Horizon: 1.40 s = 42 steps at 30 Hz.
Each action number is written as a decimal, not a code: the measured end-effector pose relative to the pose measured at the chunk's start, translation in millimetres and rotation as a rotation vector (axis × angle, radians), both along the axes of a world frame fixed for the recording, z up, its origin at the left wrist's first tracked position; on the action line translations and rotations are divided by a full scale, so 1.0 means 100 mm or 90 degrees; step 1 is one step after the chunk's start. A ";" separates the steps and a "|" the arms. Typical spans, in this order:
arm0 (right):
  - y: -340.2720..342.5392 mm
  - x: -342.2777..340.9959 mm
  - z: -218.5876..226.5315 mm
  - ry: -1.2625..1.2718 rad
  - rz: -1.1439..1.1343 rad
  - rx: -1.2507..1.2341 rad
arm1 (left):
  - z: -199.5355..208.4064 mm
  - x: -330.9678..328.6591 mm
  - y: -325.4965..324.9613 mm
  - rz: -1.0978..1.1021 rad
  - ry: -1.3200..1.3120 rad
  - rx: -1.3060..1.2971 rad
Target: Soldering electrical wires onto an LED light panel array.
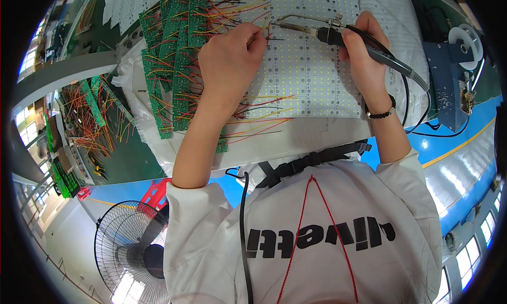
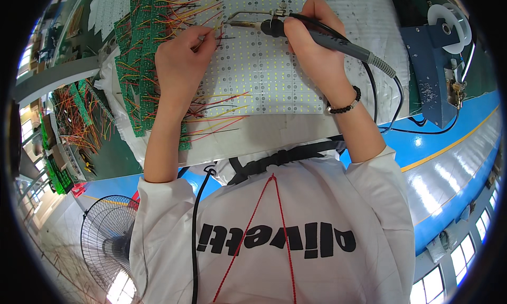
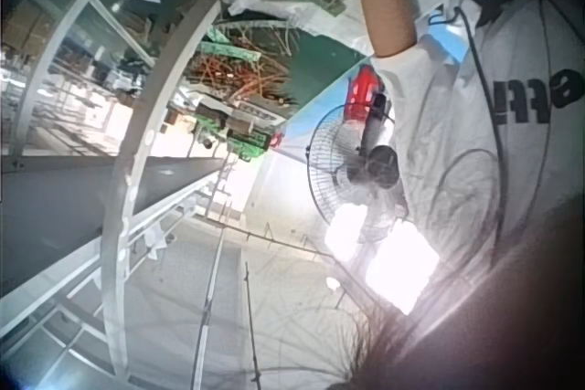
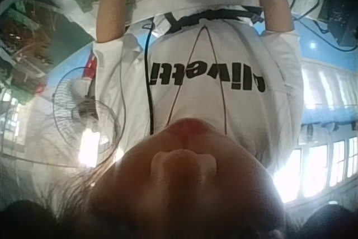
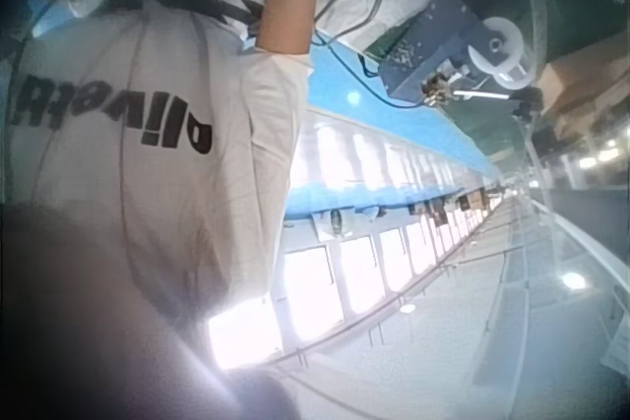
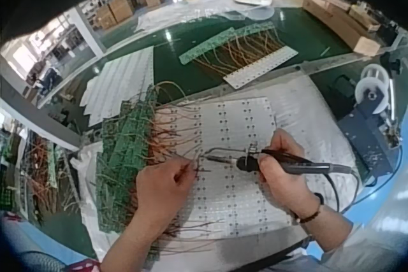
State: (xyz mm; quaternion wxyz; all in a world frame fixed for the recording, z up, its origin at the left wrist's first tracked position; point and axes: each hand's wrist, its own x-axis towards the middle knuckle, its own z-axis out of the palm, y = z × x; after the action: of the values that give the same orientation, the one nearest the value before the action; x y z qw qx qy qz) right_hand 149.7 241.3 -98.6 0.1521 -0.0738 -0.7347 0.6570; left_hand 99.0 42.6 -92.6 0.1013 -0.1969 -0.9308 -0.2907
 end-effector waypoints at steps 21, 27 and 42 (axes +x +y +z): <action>0.02 0.01 0.03 0.007 -0.024 -0.130 | 0.05 0.05 -0.02 -0.041 0.028 -0.092; 0.04 0.01 0.02 0.003 -0.028 -0.139 | 0.09 0.07 -0.02 -0.070 -0.016 -0.003; 0.00 0.00 0.00 0.002 -0.035 -0.068 | 0.06 0.04 0.00 0.017 -0.048 -0.006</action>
State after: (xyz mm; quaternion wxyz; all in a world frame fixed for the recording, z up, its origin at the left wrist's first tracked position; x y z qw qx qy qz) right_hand 149.8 241.0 -99.1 0.1671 -0.1011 -0.6961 0.6908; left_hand 103.1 42.8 -86.9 0.0692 -0.1736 -0.9379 -0.2922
